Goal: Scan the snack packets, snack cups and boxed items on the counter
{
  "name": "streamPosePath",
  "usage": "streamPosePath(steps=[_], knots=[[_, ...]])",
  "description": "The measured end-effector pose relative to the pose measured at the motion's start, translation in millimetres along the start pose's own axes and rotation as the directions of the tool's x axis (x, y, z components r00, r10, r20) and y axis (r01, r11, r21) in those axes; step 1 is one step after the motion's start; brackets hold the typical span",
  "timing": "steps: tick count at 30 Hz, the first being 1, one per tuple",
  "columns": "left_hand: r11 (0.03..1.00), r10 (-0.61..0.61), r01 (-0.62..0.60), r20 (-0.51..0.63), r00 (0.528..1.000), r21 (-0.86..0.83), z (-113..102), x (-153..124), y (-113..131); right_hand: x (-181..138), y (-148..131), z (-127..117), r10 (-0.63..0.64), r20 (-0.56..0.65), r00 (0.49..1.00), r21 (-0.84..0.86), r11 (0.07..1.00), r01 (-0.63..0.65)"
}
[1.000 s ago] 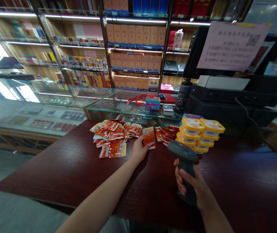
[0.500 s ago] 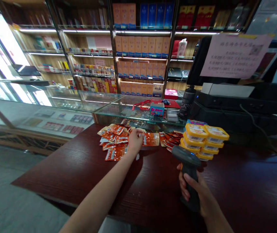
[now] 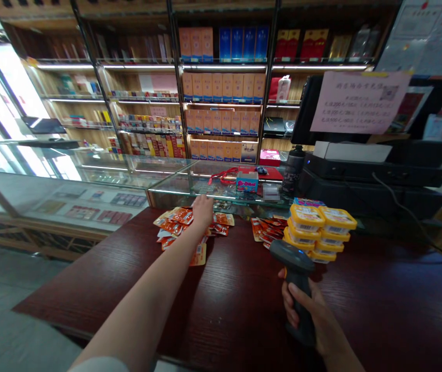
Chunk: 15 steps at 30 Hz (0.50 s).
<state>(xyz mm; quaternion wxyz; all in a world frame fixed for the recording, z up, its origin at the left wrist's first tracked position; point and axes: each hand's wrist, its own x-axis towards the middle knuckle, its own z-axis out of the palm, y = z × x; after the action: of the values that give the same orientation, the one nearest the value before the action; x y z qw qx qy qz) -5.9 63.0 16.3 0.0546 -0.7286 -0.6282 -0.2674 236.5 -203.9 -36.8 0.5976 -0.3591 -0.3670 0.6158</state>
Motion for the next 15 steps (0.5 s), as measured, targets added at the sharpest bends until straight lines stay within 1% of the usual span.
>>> streamPosePath(steps=[1, 2, 3, 4, 5, 10, 15], knots=[[0.995, 0.096, -0.097, 0.065, 0.993, 0.022, 0.8, -2.6, 1.5, 0.0, 0.1, 0.0, 0.005, -0.003, 1.0, -0.001, 1.0, -0.005], [0.984, 0.173, -0.178, 0.152, 0.973, 0.021, 2.1, -4.8, 3.0, 0.0, 0.1, 0.0, 0.011, -0.007, 1.0, -0.004, 1.0, -0.011], [0.974, 0.218, -0.225, 0.237, 0.947, 0.002, 4.0, -6.7, 4.1, 0.0, 0.2, -0.1, 0.015, -0.011, 1.0, -0.009, 1.0, -0.016], [0.97, 0.235, -0.243, 0.301, 0.924, -0.012, 6.3, -7.9, 4.9, 0.2, 0.3, -0.2, 0.018, -0.013, 1.0, -0.013, 1.0, -0.018], [0.971, 0.229, -0.239, 0.334, 0.914, -0.011, 8.7, -8.7, 5.2, 0.4, 0.5, -0.4, 0.019, -0.013, 1.0, -0.015, 1.0, -0.019], [0.981, 0.136, -0.171, 0.308, 0.942, 0.09, 16.8, -8.3, 2.2, 1.7, 0.5, -1.0, 0.03, 0.001, 1.0, -0.006, 1.0, -0.03], [0.977, 0.115, -0.157, 0.267, 0.957, 0.142, 14.6, -11.9, 3.7, 3.1, 0.4, -1.0, 0.011, 0.012, 1.0, 0.014, 1.0, -0.012]])
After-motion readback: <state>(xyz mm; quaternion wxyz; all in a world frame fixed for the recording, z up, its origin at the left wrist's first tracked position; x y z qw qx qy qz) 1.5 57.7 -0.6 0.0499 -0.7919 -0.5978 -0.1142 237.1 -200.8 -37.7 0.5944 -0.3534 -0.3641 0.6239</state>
